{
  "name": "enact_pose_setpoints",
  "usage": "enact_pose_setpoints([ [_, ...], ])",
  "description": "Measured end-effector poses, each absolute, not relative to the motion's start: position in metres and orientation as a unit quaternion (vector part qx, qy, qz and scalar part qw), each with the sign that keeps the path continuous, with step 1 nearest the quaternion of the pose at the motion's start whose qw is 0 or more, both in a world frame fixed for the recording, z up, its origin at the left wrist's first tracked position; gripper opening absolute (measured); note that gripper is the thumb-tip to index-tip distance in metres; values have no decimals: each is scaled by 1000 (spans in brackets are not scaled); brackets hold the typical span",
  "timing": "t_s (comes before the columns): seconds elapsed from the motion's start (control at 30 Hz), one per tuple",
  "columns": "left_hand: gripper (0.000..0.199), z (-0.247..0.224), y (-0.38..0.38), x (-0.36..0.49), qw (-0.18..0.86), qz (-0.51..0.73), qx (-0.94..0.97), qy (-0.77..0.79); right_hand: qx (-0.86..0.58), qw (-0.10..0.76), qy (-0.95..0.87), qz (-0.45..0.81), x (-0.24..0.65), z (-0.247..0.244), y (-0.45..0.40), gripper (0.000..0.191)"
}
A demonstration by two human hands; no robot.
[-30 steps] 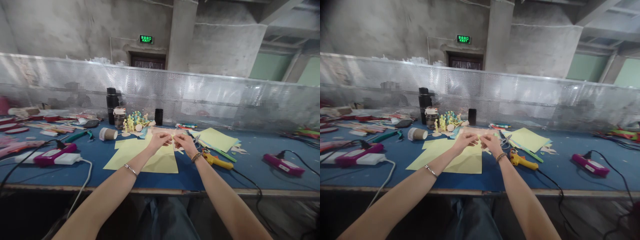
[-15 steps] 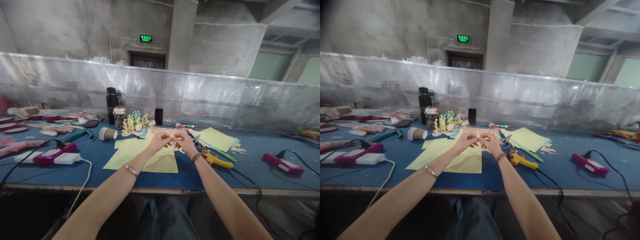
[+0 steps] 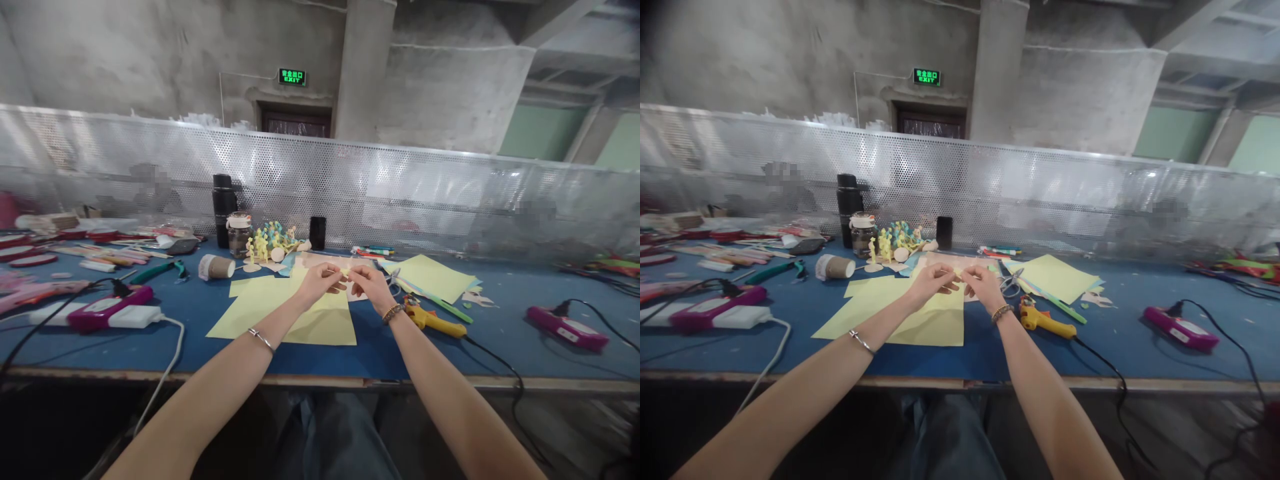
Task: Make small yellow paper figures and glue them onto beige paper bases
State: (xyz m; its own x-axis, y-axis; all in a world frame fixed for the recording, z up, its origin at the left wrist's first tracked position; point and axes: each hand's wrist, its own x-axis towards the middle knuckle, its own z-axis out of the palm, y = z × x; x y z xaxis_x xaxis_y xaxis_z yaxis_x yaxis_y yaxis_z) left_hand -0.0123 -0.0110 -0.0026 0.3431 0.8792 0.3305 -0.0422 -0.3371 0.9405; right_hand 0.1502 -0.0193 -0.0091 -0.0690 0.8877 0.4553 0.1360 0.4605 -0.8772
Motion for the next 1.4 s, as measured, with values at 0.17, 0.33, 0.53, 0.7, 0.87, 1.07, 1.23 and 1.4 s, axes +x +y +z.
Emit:
enact_pose_setpoints([
  [0.17,32,-5,-10,-10,475,486,666,308,-402,556,-645,338,150,-10,-19,27],
  [0.33,39,-2,-18,-10,365,482,732,315,-401,550,-648,342,150,-9,-19,29],
  [0.53,27,-2,-20,-11,285,501,747,330,-395,550,-641,361,149,-9,-20,32],
  [0.7,31,-1,-20,-11,252,501,752,345,-387,555,-626,388,148,-8,-21,32],
  [0.87,32,0,-23,-10,193,499,766,357,-371,571,-604,415,148,-7,-22,31],
  [1.07,30,-2,-21,-9,159,520,760,357,-352,584,-597,422,149,-9,-20,31],
  [1.23,24,-1,-20,-9,105,541,755,356,-346,590,-597,418,148,-10,-18,31],
  [1.4,20,-2,-19,-8,91,566,746,338,-345,595,-600,409,148,-10,-18,30],
])
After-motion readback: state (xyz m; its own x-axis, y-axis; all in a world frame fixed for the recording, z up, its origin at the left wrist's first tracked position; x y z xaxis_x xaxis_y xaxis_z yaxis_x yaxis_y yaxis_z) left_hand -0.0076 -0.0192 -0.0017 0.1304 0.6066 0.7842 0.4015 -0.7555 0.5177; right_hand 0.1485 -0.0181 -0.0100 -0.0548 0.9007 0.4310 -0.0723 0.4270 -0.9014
